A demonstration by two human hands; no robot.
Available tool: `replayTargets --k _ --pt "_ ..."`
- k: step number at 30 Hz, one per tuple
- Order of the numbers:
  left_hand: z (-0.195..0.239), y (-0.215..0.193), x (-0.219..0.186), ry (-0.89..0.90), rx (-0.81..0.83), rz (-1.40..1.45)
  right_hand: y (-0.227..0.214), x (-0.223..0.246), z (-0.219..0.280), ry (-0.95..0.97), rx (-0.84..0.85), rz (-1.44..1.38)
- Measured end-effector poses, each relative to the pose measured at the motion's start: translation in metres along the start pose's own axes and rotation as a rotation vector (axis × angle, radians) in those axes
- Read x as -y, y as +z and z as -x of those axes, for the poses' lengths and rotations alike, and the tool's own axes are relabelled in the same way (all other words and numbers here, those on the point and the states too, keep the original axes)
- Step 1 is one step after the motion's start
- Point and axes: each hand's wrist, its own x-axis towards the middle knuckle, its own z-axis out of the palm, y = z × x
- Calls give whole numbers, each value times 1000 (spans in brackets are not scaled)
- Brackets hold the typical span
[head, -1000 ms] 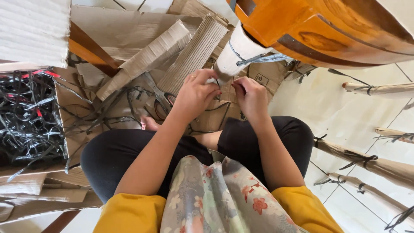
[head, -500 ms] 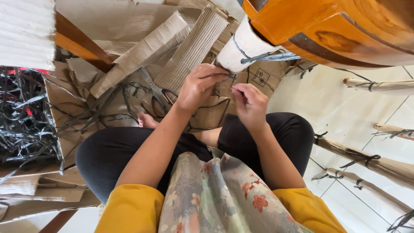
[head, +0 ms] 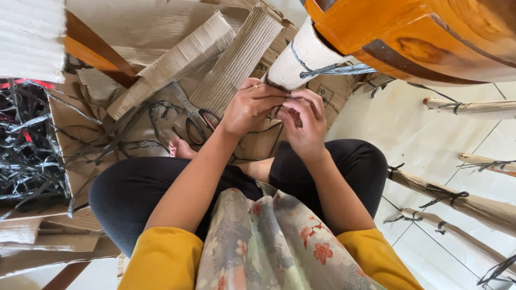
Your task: Wrapping wooden chair legs with protective cardboard and securing them with plastic ties.
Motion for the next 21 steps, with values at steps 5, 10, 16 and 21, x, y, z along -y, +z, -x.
replayTargets --k 5,10,16,21 --pt "5 -3 3 16 1 -1 6 -17 3 -34 23 -10" --pt "11 -4 8 6 -1 6 5 -12 -8 -65 30 -112" --pt "19 11 15 -154 -49 -9 5 -31 -2 -120 34 -122" --pt "17 20 19 -223 -108 -52 16 -33 -1 -220 41 63"
